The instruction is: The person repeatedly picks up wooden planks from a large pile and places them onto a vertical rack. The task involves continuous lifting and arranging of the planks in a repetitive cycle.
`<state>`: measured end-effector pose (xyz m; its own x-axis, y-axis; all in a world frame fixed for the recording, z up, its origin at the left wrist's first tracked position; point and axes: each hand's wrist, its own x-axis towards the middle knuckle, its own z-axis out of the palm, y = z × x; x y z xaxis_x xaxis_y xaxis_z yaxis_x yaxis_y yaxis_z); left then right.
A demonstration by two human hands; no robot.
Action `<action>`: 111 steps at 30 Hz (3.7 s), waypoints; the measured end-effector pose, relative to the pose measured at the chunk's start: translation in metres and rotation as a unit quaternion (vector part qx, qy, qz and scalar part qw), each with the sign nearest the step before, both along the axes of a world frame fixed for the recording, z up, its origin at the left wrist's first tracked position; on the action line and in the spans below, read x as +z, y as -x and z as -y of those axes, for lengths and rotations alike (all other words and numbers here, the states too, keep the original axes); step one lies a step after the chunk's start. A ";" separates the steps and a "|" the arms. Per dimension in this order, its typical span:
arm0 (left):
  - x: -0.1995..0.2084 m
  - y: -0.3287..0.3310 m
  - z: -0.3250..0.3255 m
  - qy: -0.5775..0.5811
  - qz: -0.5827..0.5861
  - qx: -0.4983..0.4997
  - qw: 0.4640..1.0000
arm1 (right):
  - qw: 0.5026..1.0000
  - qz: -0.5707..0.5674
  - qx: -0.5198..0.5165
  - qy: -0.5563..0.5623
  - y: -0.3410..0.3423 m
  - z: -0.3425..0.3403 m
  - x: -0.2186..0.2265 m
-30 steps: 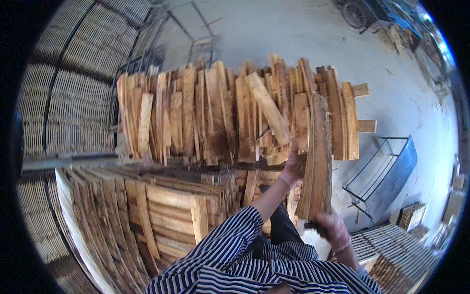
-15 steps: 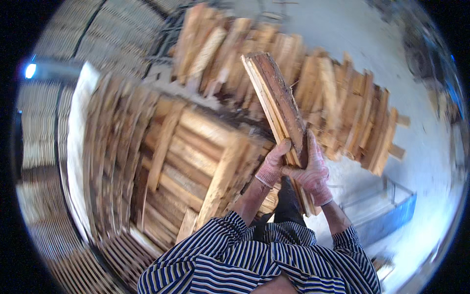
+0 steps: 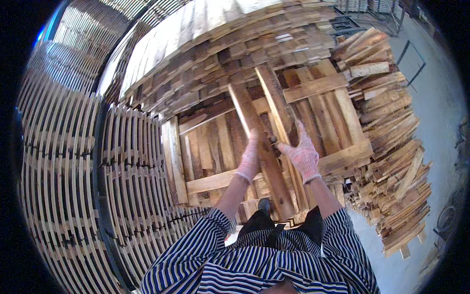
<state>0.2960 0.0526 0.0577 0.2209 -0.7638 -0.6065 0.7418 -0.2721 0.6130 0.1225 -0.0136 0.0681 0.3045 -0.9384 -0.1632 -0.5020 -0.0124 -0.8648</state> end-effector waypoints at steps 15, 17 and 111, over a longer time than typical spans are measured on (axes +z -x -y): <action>-0.054 -0.309 -0.182 -0.012 -0.021 0.053 0.998 | 0.936 -0.340 0.040 0.087 -0.184 -0.067 -0.001; -0.061 -0.323 -0.180 -0.033 -0.002 0.050 0.998 | 0.934 -0.334 0.037 0.119 -0.223 -0.075 -0.013; -0.125 0.380 0.013 0.018 0.216 -0.644 0.734 | 0.618 -0.062 -0.736 -0.268 0.626 -0.126 -0.246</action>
<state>-0.0839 0.0391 -0.0670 -0.5316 -0.5220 -0.6670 -0.3825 -0.5546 0.7390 -0.5036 0.1120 -0.1775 -0.8615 0.0152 -0.5075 0.3089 0.8090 -0.5001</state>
